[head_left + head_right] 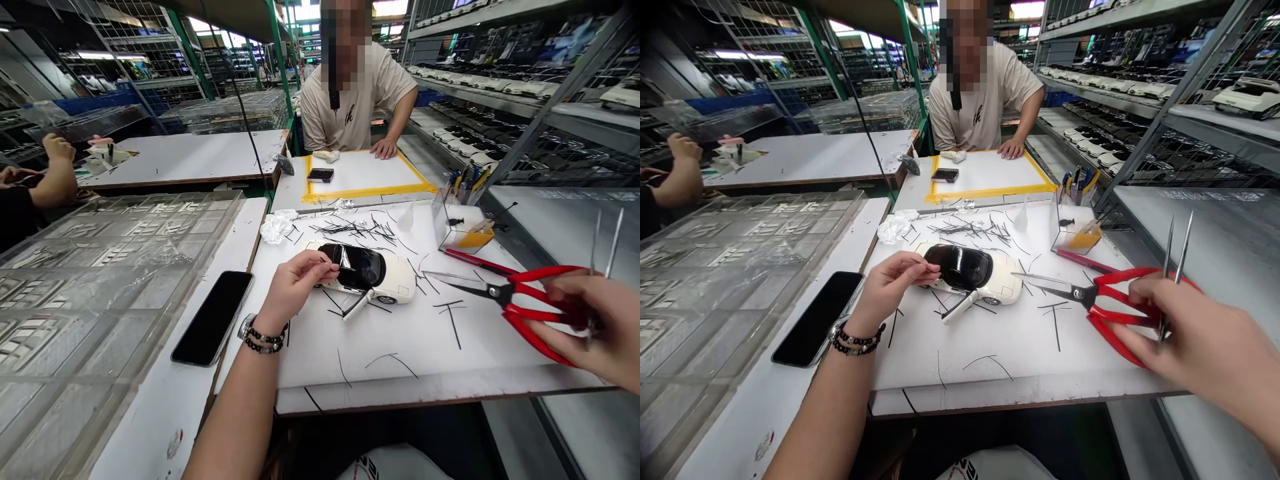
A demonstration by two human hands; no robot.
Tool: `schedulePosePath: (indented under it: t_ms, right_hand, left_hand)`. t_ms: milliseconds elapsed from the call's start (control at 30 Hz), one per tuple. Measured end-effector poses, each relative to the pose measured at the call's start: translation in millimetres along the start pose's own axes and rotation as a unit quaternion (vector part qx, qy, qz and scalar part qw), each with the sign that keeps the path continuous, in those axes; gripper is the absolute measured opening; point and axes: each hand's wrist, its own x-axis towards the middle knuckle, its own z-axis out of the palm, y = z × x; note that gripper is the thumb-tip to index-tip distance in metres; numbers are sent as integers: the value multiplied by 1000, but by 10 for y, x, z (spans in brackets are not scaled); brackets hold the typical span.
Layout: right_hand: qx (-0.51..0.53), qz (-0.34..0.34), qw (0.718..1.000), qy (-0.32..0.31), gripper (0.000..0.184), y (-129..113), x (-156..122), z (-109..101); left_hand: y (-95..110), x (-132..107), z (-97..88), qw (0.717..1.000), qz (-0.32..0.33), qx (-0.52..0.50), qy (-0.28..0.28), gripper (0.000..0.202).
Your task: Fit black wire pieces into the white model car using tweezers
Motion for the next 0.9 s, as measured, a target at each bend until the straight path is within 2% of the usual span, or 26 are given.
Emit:
schedulePosePath:
  t_ms: [67,167,267,367,467,667,900]
  right_hand:
    - [-23,-59,998,21,36,-212,174,-72]
    - [-62,-143,988,18,31,-513,485,-21]
    - [-59,-158,985,-45,24,-748,768,150]
    - [-57,-157,980,-109,22,-885,944,306]
    - [-48,-159,978,-128,25,-934,1009,385]
    - [-51,-173,975,-127,21,-938,1019,417]
    - [-31,-156,974,-161,20,-920,1033,424]
  left_hand:
    - [-13,-1,4,1000,6,8,2,14]
    - [-38,-2,9,1000,15,22,10,14]
    - [-61,-2,10,999,25,27,17,14]
    - [-67,0,11,999,27,35,24,15]
    - [-58,2,14,998,26,47,29,17]
    - [-50,1,19,998,18,53,27,19]
    - [-88,13,25,1000,0,1,5,19]
